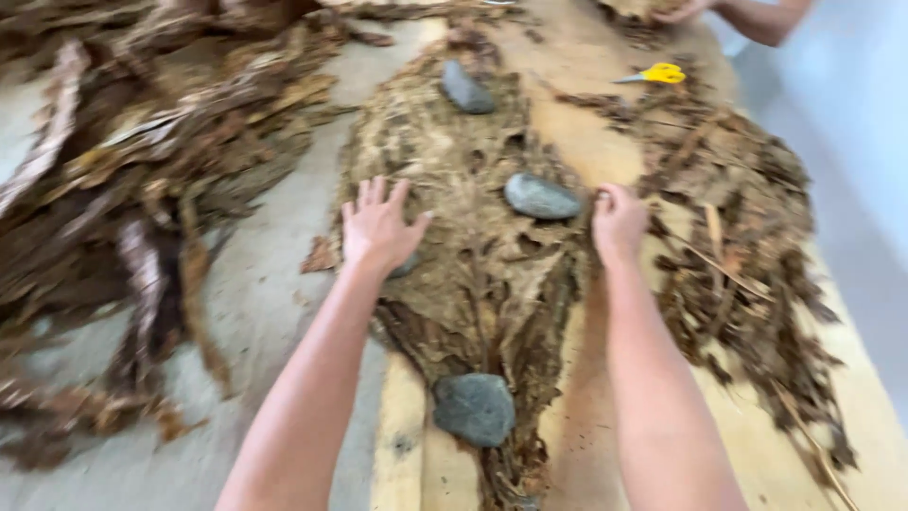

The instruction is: Unfolding and flattening large dried leaves on a wooden surface and using stones as weights to keep them in place.

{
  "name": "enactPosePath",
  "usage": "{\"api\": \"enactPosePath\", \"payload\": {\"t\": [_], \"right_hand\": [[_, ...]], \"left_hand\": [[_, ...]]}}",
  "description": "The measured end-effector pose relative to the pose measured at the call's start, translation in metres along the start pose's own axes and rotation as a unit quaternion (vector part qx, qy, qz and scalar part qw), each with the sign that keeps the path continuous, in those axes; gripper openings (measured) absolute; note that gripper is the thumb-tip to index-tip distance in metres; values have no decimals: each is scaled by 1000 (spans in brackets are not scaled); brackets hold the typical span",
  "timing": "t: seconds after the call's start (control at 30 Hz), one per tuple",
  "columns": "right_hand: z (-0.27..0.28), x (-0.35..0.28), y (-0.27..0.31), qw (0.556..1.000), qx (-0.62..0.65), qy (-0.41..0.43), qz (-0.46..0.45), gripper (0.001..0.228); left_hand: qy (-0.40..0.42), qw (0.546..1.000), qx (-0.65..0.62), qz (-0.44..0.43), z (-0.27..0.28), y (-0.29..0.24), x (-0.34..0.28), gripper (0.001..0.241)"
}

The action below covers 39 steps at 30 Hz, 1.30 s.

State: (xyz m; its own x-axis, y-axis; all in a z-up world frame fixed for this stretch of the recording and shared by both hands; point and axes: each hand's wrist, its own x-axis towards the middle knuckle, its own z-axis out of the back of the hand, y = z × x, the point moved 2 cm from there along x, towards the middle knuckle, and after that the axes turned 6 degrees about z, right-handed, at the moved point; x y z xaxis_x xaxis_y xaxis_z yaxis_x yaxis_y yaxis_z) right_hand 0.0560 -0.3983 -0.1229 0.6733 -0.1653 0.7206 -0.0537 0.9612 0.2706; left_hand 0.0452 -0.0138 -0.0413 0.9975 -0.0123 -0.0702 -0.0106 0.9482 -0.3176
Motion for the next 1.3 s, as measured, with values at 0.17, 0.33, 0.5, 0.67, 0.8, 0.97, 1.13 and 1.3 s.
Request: {"api": "enactPosePath", "payload": {"t": [0.17,0.33,0.5,0.67,0.8,0.97,1.13,1.3], "right_hand": [[-2,1,-4,998,-41,21,-48,16],[1,-2,-1,998,-16,23,-60,17],[1,-3,3,998,35,21,-55,18],[1,-5,1,998,36,9,-54,16],[2,-3,2,998,43,4,-45,16],[7,-1,5,998,46,3,-44,16],[9,-2,8,998,47,2,-45,16],[10,-1,8,998,44,1,-41,16]], "left_hand": [[8,1000,-7,-17,5,-4,-2,67],[11,1000,-5,-15,7,-4,-7,69],[17,1000,-3,-6,2,-2,-5,73],[35,999,-2,-4,7,-5,-8,73],[37,999,-3,4,8,-6,-9,73],[40,999,-14,5,11,-7,-11,73],[36,999,-18,1,12,-8,-12,72],[36,999,-16,1,14,-9,-13,72]]}}
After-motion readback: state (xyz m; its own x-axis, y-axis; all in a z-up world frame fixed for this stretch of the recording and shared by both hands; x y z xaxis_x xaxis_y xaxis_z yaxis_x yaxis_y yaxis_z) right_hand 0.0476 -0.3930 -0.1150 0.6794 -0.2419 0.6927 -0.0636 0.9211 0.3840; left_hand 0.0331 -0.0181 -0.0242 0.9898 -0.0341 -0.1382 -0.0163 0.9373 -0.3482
